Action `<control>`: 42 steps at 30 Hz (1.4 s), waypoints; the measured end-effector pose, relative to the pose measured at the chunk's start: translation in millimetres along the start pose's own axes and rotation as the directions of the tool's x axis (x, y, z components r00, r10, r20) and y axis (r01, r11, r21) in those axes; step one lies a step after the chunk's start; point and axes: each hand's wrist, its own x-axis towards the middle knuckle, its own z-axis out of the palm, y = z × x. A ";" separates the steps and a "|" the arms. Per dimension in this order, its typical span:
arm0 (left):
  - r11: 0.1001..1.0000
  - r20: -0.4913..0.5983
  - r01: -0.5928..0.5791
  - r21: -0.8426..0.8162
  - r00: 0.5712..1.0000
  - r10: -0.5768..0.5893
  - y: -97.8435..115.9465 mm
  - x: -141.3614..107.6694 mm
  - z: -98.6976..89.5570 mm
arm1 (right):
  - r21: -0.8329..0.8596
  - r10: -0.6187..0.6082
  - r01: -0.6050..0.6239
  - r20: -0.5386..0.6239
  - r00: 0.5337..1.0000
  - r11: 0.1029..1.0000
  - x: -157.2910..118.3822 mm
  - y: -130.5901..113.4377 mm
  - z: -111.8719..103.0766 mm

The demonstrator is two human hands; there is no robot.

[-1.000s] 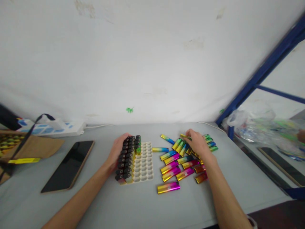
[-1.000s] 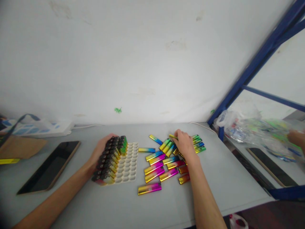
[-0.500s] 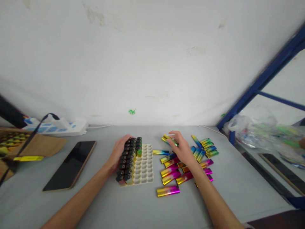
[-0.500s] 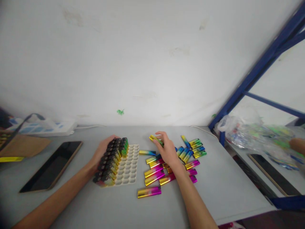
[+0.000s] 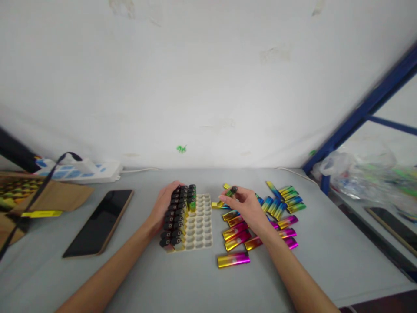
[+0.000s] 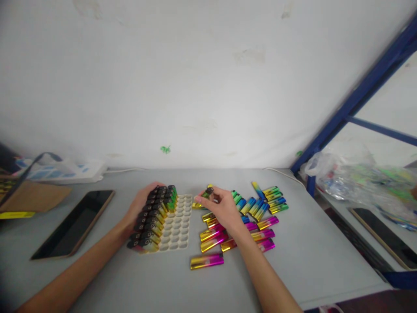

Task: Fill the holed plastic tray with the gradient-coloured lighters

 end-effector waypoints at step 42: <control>0.995 -0.031 -0.096 -0.019 0.995 0.095 1.9 -1.4 3.4 | -0.485 -0.366 0.352 0.069 0.928 0.801 -15.7 -5.1 33.5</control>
